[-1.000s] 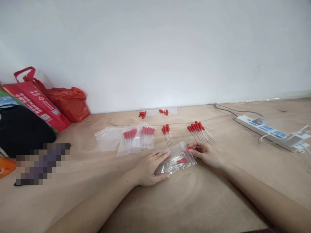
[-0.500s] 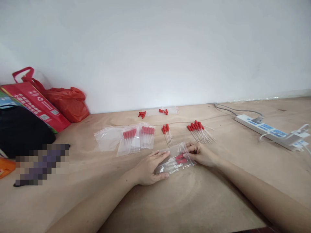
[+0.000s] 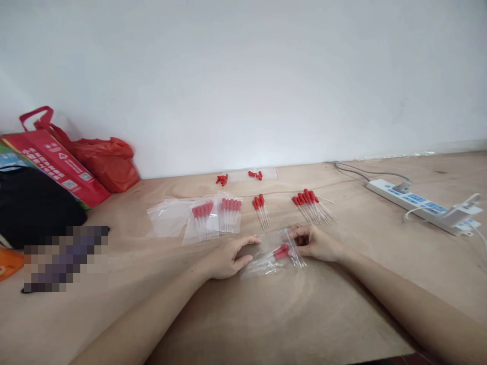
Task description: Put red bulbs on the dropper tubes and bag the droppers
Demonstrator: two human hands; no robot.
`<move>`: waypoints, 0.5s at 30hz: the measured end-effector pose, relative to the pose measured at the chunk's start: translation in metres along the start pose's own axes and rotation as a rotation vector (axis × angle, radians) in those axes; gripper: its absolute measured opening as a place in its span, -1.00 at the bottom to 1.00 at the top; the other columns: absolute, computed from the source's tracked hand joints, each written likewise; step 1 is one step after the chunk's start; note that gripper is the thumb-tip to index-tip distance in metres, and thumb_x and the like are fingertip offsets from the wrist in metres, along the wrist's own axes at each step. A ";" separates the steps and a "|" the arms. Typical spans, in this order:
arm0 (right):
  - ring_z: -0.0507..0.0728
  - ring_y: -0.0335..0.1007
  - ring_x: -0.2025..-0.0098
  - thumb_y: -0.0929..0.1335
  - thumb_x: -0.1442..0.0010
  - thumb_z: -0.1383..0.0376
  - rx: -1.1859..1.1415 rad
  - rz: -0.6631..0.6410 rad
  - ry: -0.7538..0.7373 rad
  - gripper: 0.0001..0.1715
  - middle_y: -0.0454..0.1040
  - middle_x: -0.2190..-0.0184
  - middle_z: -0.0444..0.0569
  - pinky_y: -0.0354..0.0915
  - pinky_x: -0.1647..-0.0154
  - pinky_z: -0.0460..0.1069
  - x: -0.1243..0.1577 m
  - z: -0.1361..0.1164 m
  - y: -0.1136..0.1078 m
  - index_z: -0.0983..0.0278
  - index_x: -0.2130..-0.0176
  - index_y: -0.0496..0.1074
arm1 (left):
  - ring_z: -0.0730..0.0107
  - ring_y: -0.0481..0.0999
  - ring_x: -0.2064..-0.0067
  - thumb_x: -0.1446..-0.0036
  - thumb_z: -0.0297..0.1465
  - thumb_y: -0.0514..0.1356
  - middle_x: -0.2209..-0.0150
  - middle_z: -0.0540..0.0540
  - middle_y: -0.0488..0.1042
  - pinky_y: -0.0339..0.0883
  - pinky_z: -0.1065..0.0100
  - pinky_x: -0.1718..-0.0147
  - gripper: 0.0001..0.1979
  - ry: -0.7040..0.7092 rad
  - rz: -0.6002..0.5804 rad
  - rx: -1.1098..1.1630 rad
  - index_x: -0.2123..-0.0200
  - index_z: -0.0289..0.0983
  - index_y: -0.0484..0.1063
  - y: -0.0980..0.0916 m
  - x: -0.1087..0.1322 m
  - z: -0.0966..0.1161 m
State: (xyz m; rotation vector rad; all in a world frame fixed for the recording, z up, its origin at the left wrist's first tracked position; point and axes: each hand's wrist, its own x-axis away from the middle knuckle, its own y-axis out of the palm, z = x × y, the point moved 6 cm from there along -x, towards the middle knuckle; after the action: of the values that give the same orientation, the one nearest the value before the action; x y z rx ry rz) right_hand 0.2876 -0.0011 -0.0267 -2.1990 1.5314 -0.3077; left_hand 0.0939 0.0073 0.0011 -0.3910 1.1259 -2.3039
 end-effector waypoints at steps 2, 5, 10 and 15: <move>0.00 0.21 0.44 0.44 0.17 0.15 -0.023 -0.005 -0.028 -0.69 0.35 0.36 -0.07 0.17 0.47 -0.11 0.001 -0.004 -0.001 0.25 0.37 0.51 | 0.31 0.23 -0.10 -0.09 -0.44 0.04 -0.09 -0.05 0.25 0.12 0.19 -0.05 -0.60 0.012 -0.013 0.005 -0.04 -0.16 0.18 -0.001 0.000 0.001; -0.03 0.20 0.48 0.44 0.17 0.18 -0.099 -0.055 0.015 -0.72 0.37 0.43 -0.11 0.17 0.50 -0.13 0.002 -0.004 -0.006 0.26 0.39 0.50 | 0.31 0.18 -0.14 -0.12 -0.45 0.00 -0.10 -0.05 0.24 0.08 0.16 -0.07 -0.66 0.034 -0.005 0.000 0.01 -0.16 0.24 -0.001 -0.001 0.003; -0.06 0.17 0.61 0.41 0.16 0.17 -0.234 0.080 0.249 -0.76 0.31 0.65 -0.19 0.11 0.65 -0.16 -0.019 0.018 -0.030 0.30 0.51 0.41 | 0.26 0.14 -0.16 -0.08 -0.28 0.10 -0.13 -0.07 0.19 0.02 0.12 -0.10 -0.59 0.092 -0.004 -0.022 -0.03 -0.15 0.22 0.002 -0.001 0.005; -0.07 0.09 0.70 0.41 0.18 0.22 -0.178 0.338 0.199 -0.78 0.23 0.75 -0.23 0.06 0.70 -0.14 -0.078 0.024 -0.039 0.29 0.57 0.32 | 0.23 0.10 -0.18 -0.01 -0.20 0.17 -0.16 -0.10 0.14 -0.04 0.13 -0.13 -0.47 0.123 -0.007 -0.071 -0.07 -0.17 0.20 0.005 0.001 0.005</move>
State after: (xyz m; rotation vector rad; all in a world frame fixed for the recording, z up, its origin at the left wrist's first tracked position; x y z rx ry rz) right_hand 0.3021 0.0886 -0.0243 -2.0361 2.0762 -0.2981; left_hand 0.0969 0.0008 -0.0003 -0.2830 1.2706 -2.3256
